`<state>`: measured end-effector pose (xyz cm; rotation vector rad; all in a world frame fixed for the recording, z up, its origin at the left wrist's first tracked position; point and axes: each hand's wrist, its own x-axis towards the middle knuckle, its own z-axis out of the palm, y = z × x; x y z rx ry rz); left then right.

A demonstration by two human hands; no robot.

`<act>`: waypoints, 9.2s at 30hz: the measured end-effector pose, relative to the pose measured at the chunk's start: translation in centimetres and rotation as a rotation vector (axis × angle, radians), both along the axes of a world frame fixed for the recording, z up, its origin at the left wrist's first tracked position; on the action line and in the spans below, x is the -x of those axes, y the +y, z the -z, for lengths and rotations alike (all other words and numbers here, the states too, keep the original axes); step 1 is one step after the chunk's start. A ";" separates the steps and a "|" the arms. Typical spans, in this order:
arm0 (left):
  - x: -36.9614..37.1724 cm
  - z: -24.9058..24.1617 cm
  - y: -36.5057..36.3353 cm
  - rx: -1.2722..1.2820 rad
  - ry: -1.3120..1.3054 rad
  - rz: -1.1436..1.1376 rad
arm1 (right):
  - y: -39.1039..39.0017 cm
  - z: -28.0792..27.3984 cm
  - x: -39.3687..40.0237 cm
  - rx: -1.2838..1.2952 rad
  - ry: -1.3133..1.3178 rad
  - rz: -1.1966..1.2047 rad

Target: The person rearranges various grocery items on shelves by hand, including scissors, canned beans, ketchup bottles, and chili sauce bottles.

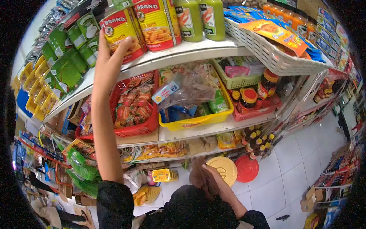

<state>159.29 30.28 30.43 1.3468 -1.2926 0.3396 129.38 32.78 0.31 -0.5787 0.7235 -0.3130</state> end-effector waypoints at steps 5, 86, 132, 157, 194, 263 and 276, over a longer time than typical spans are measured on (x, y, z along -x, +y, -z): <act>1.3 0.8 3.3 -0.119 -0.254 -0.692 | -3.8 1.0 0.8 0.870 0.280 0.174; 14.2 25.0 12.2 -0.337 0.646 0.187 | 0.6 -4.0 -9.1 1.383 0.047 0.596; 20.5 26.2 11.5 -0.597 0.894 0.182 | 8.1 -2.5 -1.5 1.382 0.471 0.582; 19.6 32.0 11.2 -0.663 1.680 0.732 | 6.6 1.3 10.7 0.450 0.271 0.467; 26.6 22.8 12.8 -0.765 1.242 1.049 | 10.6 -3.5 14.1 0.612 0.177 0.640; 10.3 34.9 29.5 -0.575 1.012 -0.171 | -14.9 -12.3 -12.1 1.182 0.333 0.080; 14.1 39.3 37.5 -0.592 1.173 -0.176 | -6.1 -11.7 -4.0 1.730 0.424 0.633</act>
